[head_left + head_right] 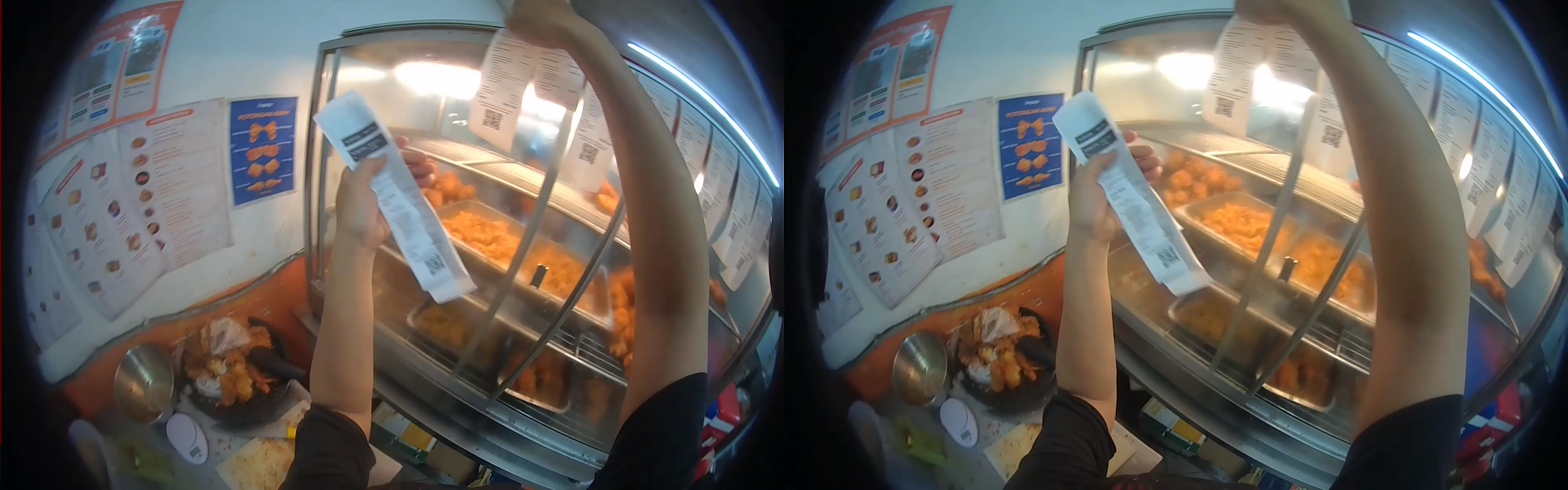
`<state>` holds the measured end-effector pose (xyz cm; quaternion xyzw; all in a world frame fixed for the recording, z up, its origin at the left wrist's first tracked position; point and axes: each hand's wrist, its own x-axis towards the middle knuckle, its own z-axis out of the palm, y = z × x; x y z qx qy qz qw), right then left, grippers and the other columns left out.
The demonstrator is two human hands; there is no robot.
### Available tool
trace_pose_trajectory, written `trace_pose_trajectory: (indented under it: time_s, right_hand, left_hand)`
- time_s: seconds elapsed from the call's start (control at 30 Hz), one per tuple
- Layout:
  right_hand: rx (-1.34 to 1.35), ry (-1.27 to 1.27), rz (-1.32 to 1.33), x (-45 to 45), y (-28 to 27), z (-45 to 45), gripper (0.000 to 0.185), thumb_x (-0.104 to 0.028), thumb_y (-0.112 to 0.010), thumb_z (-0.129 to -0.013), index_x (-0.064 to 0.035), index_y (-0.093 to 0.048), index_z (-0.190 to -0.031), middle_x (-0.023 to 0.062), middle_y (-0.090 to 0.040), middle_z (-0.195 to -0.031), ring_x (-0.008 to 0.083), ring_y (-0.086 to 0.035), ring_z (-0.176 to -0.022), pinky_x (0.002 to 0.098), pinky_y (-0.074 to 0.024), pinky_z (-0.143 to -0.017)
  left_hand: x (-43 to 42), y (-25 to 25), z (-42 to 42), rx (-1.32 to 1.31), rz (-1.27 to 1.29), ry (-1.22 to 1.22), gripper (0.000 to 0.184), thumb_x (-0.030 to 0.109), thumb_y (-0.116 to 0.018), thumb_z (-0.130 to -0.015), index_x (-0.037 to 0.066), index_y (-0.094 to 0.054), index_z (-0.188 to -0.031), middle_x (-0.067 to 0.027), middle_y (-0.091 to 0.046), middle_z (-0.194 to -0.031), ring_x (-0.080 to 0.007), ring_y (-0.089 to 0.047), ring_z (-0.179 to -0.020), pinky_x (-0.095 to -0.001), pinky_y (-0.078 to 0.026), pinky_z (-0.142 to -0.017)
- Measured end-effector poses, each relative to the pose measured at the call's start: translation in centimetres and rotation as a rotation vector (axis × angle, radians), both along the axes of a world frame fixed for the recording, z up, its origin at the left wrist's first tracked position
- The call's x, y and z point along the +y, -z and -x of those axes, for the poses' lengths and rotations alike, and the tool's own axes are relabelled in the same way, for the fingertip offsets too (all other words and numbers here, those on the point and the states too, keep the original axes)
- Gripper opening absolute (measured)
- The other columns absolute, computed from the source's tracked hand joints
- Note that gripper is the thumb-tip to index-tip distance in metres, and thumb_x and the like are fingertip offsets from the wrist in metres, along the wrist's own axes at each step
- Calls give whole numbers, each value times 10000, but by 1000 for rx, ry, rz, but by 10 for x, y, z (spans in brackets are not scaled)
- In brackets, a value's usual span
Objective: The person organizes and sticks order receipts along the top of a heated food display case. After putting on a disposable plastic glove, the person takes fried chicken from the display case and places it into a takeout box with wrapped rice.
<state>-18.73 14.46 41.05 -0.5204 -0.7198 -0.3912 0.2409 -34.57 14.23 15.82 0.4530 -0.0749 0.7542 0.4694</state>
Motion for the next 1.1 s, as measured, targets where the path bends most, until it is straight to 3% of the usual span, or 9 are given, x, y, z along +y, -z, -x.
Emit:
trace_pose_trajectory:
  time_s: [0.13,0.23,0.63,0.73,0.77,0.8,0.87,0.97,1.1]
  right_hand:
    - [-182,-70,-203,21,7,-5,410,-264,-419,-824,52,-579,-1029,233,-532,-1129,340,-484,-1091,442,-254,-1008]
    - [-183,23,-165,17,6,-3,440,-287,-379,-820,49,-588,-1013,228,-548,-1105,330,-497,-1075,465,-240,-1007]
    - [70,-109,-230,-16,31,-3,406,-262,-438,-807,40,-579,-1040,212,-527,-1144,349,-394,-1161,475,-184,-1014]
    - [216,-665,-552,-9,88,-21,432,-414,-481,-812,-88,-540,-1088,125,-597,-1007,280,-548,-985,372,-403,-807]
    - [466,-910,-15,-25,119,-23,601,-527,-511,-773,-58,-504,-1149,128,-577,-1031,236,-540,-1001,372,-389,-844]
    - [580,-791,196,-44,149,-22,550,-465,-549,-789,-17,-514,-1105,106,-571,-998,180,-539,-956,346,-415,-819]
    - [749,-1058,548,-48,203,-13,363,-337,-668,-747,-37,-616,-944,106,-610,-865,183,-612,-719,285,-462,-652]
    - [1035,-1376,858,-46,256,0,202,-158,-603,-815,39,-649,-831,70,-639,-777,68,-563,-616,206,-434,-543]
    - [1228,-1381,651,-41,279,3,175,-118,-581,-829,46,-643,-841,49,-627,-692,41,-532,-581,195,-419,-502]
  left_hand:
    - [-35,19,-11,128,73,-284,238,62,-461,-876,-56,-453,-1082,-215,-582,-949,-306,-607,-880,-399,-521,-792]
    - [-49,29,-16,143,173,-396,166,43,-572,-822,-45,-550,-962,-173,-615,-867,-248,-634,-792,-340,-552,-698]
    - [-73,40,-21,244,179,-557,219,21,-667,-741,-9,-566,-934,-102,-622,-798,-173,-627,-665,-257,-523,-547]
    - [-81,40,-26,230,188,-585,221,-4,-680,-715,-7,-579,-912,-88,-627,-789,-148,-620,-647,-251,-517,-546]
    - [-82,40,-28,212,189,-573,215,-22,-684,-701,-7,-590,-894,-83,-634,-782,-135,-620,-643,-253,-518,-549]
    - [-84,39,-32,214,187,-570,215,-22,-684,-701,-7,-590,-894,-83,-634,-782,-135,-620,-643,-253,-518,-549]
    - [-86,38,-38,283,215,-640,222,-28,-680,-697,-16,-583,-896,-88,-632,-798,-132,-622,-669,-249,-517,-574]
    - [-81,42,-45,356,183,-681,190,-8,-651,-728,-17,-579,-904,-82,-628,-821,-121,-615,-705,-242,-507,-610]
    - [-75,56,-42,237,131,-352,160,16,-603,-779,-24,-574,-931,-74,-624,-837,-110,-607,-737,-239,-496,-642]
